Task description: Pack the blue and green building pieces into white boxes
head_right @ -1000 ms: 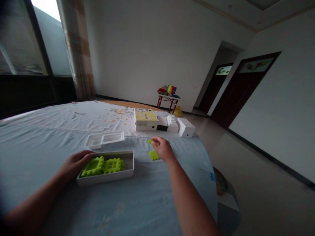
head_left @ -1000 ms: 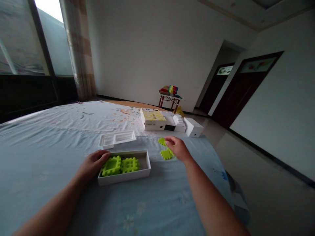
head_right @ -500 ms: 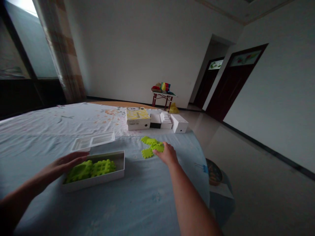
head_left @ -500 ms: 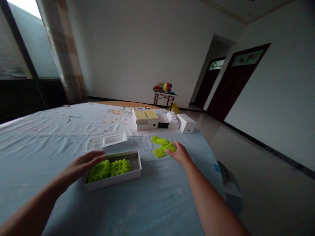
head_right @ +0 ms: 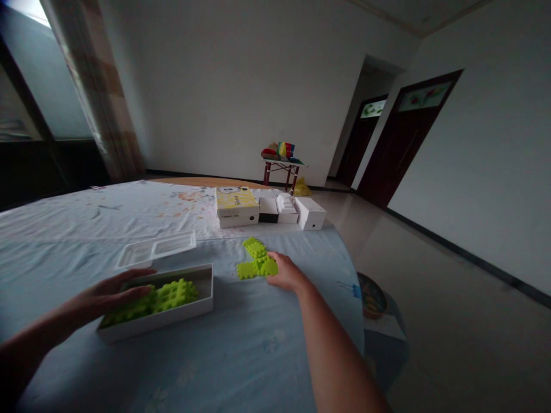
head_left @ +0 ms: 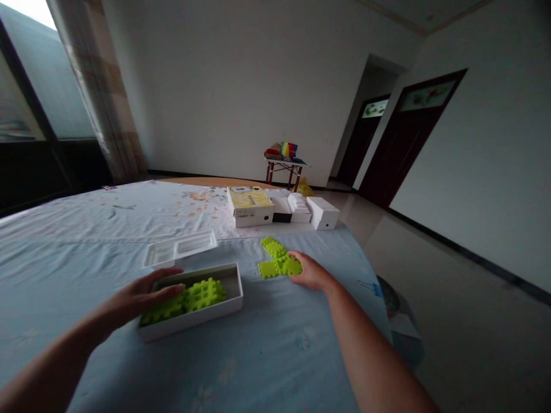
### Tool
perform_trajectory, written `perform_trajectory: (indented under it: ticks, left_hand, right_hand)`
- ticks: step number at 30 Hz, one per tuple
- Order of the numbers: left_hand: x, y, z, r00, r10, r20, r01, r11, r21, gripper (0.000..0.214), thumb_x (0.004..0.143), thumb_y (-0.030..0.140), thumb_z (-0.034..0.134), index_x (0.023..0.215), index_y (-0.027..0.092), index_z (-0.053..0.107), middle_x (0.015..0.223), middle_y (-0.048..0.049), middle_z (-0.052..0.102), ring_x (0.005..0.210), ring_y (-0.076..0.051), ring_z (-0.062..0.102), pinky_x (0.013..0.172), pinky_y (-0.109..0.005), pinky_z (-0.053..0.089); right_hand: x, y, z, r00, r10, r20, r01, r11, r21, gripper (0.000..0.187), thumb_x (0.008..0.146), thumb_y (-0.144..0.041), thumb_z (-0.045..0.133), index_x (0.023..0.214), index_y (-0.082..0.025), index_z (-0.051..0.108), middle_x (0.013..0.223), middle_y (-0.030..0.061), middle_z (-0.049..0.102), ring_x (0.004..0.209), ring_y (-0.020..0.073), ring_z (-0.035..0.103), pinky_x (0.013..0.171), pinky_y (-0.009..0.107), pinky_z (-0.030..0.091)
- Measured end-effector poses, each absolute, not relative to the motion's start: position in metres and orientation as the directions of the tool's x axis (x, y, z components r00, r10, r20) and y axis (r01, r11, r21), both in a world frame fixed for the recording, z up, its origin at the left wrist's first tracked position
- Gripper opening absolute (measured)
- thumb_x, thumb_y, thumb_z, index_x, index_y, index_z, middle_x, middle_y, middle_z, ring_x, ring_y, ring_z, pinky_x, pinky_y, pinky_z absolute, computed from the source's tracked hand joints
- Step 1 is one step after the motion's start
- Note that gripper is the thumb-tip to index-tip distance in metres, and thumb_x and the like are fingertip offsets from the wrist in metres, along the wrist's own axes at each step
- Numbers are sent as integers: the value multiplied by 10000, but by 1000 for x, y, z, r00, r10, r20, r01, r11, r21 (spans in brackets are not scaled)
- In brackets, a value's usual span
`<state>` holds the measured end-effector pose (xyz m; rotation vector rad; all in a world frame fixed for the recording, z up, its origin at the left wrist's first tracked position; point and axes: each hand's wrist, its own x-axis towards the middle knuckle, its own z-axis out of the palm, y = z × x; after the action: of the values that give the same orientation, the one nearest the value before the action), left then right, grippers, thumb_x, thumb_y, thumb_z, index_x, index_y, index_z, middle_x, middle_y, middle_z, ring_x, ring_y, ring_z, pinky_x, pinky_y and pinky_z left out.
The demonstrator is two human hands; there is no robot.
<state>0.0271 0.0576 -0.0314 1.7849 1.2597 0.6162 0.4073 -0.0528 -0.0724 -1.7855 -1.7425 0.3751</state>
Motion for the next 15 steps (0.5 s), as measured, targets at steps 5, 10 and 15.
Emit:
perform_trajectory:
  ticks: [5,10,15]
  left_hand:
    - [23,61,-24,411,897,-163,535,-92,840,721,540,610,645,1143,225,555,1188,-73,573,1045,-274,557,901,-374,457]
    - [19,60,-20,387,909,-158,447,-35,894,661,612,613,593,1148,230,547,1213,-69,561,1148,-268,480,1037,-413,306]
    - [6,70,-31,358,927,-114,291,5,957,617,693,604,510,1170,214,515,1202,-90,567,1160,-260,466,1047,-430,283]
  right_hand:
    - [406,-58,-64,118,962,246,820,45,-570,635,593,-154,623,1209,-170,474,1196,105,530,1117,235,474,970,374,349]
    - [399,-65,-54,70,969,237,790,91,-607,643,617,-180,618,1237,-184,448,1219,96,511,1130,223,469,985,376,335]
    - [387,-70,-45,-26,987,156,794,115,-597,679,601,-182,630,1256,-194,447,1263,101,480,1157,229,449,998,373,322]
